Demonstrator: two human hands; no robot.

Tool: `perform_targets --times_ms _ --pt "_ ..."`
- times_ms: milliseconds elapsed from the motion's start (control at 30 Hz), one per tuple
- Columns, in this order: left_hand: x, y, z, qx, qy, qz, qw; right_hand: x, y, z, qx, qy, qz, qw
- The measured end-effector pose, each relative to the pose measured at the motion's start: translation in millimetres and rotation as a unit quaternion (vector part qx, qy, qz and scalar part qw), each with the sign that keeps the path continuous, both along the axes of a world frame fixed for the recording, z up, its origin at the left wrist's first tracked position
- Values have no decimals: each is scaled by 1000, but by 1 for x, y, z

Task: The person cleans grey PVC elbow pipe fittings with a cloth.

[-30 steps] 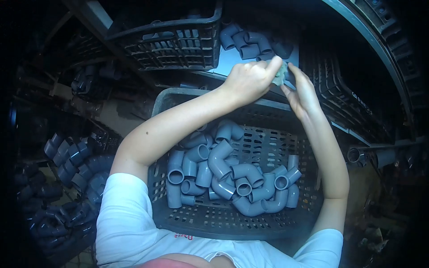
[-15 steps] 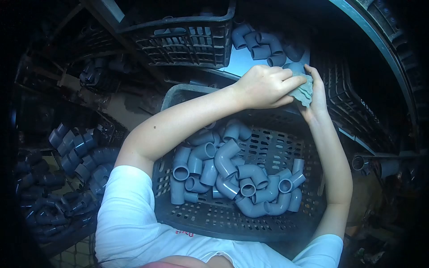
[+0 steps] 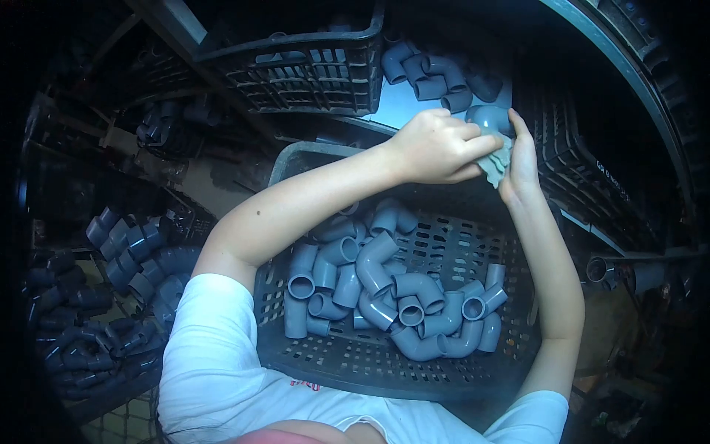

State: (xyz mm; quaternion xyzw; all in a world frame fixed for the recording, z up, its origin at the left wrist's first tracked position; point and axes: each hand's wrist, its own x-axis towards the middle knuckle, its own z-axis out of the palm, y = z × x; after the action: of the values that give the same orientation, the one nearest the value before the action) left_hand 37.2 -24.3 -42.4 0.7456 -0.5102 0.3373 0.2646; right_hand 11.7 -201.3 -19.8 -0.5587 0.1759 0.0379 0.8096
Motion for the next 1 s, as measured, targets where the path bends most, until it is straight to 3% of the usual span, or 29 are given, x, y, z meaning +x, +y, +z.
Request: perform_targets --times_ms 300,500,633,767,833,900,1000 --pt "2 0 1 -40 62 69 995 9 -3 -9 51 -33 -21 998" --pt "5 -3 -4 -69 66 56 994 7 -6 -9 121 -36 -32 991" --pt "2 0 -2 -26 91 73 993 4 5 -2 93 -24 -36 995" --pt "4 2 -2 -26 72 16 997 11 -9 -17 103 -22 -10 994" --pt "1 5 3 9 63 -29 998 11 -10 -20 68 -16 -54 996" --pt "0 0 0 6 14 -34 999 11 -10 -18 21 -37 -70 997" --pt "-1 -2 1 13 -8 -18 1000 6 -4 -7 69 -1 -52 996"
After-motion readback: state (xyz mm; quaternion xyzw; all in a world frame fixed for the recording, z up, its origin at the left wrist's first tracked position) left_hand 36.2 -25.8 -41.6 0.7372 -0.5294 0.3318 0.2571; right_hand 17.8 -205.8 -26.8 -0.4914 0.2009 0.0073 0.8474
